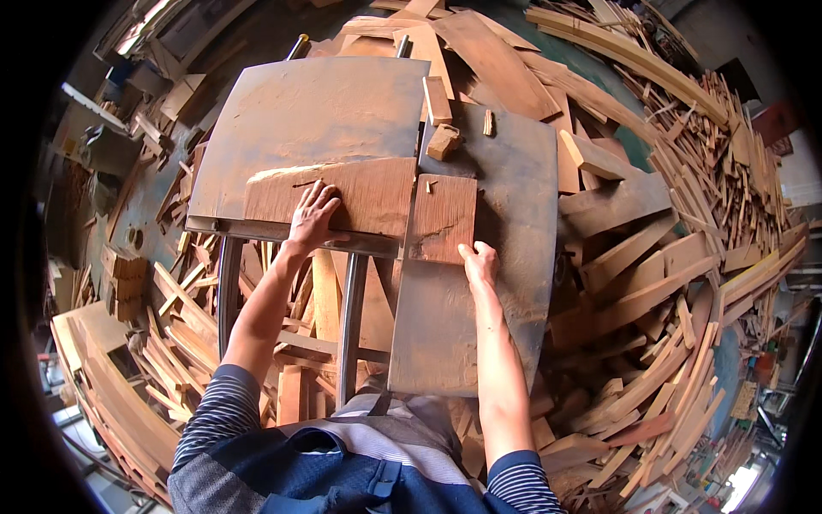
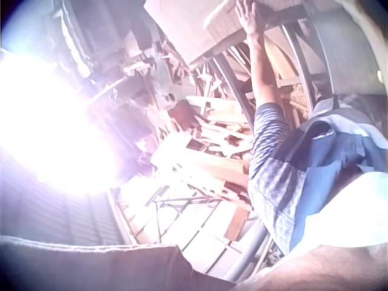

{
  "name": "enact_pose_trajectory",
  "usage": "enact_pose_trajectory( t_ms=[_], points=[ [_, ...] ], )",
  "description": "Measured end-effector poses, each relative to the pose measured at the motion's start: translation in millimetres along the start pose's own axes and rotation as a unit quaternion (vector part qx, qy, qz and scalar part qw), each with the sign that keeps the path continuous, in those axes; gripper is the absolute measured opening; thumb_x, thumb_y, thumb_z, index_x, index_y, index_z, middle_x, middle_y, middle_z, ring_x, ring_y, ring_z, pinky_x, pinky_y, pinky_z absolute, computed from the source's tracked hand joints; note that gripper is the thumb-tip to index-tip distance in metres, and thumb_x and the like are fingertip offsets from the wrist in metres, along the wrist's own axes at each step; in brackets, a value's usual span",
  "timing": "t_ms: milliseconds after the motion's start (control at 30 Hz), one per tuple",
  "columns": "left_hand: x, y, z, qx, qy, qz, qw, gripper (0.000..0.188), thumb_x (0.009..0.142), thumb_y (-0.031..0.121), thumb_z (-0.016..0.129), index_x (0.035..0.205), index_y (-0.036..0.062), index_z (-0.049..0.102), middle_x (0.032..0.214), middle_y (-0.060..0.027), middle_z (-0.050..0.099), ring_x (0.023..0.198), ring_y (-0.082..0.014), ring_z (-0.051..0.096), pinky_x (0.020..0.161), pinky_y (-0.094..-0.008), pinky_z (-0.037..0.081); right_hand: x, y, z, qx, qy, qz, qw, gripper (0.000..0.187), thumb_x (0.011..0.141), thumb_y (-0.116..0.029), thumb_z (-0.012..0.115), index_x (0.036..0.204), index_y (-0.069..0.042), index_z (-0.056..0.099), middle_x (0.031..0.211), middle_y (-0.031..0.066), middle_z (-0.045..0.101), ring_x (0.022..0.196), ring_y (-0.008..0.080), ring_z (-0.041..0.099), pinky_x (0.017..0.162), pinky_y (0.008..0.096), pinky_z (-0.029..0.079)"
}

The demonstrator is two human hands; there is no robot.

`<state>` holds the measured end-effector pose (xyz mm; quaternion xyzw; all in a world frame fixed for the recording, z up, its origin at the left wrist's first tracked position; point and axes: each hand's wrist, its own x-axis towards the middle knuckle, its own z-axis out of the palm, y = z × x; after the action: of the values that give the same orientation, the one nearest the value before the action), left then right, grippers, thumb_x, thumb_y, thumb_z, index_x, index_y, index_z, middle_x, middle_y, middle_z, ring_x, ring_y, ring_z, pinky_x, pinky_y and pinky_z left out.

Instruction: The person measures multiple pieces of wood using a tape measure while standing in a woodworking shop filled with wood scraps and machinery.

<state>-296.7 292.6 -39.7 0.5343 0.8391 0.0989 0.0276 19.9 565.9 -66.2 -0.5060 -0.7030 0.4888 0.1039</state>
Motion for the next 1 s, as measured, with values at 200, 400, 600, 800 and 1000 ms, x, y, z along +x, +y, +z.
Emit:
enact_pose_trajectory(
  t_ms=[200,400,600,800,1000],
  points=[
    [38.1,-56.5,-6.2,-0.035,-0.049,0.004,0.998,0.089,0.072,0.067,0.083,0.136,0.0084,0.062,0.154,-0.0144,0.047,0.148,-0.0377,0.037,0.119,-0.0506,0.037,-52.7,32.6,-46.5,0.035,0.017,-0.02,0.999,0.028,0.087,-0.018,0.075,0.081,0.002,0.056,0.073,0.0032,0.046,0.075,0.0126,0.043,0.065,0.0366,0.042],
    [91.5,-56.0,2.3,-0.037,-0.096,-0.079,0.991,0.098,0.068,0.066,0.084,0.137,0.0031,0.053,0.137,-0.0171,0.058,0.136,-0.0372,0.049,0.117,-0.05,0.034,-132.9,89.5,-94.4,0.009,0.053,0.103,0.993,0.025,0.095,-0.018,0.07,0.111,0.002,0.07,0.096,0.0032,0.07,0.085,0.012,0.061,0.074,0.0312,0.051],
    [73.5,-69.7,4.9,-0.034,-0.051,-0.089,0.994,0.102,0.068,0.071,0.082,0.14,0.0043,0.052,0.142,-0.0172,0.056,0.139,-0.0363,0.047,0.118,-0.0507,0.031,-130.6,97.3,-85.3,0.028,0.056,0.138,0.988,0.03,0.098,-0.02,0.069,0.122,-0.001,0.068,0.105,0.004,0.071,0.088,0.0133,0.065,0.068,0.031,0.055],
    [33.3,-55.3,-4.7,-0.048,-0.061,-0.099,0.992,0.102,0.067,0.071,0.082,0.141,0.0066,0.053,0.142,-0.0164,0.056,0.139,-0.0366,0.046,0.119,-0.0503,0.031,-124.0,115.4,-74.5,0.006,0.101,0.117,0.988,0.028,0.098,-0.021,0.069,0.119,-0.002,0.068,0.106,0.0042,0.071,0.088,0.0151,0.066,0.065,0.0309,0.055],
    [-36.3,-31.6,-7.3,-0.049,-0.069,-0.099,0.991,0.105,0.066,0.072,0.083,0.142,0.0047,0.052,0.142,-0.0177,0.055,0.138,-0.0378,0.046,0.118,-0.0516,0.03,-128.4,80.2,-74.8,0.03,0.046,0.193,0.98,0.041,0.1,-0.025,0.069,0.133,-0.002,0.061,0.124,0.0086,0.067,0.106,0.0222,0.065,0.08,0.0403,0.059]
  ],
)
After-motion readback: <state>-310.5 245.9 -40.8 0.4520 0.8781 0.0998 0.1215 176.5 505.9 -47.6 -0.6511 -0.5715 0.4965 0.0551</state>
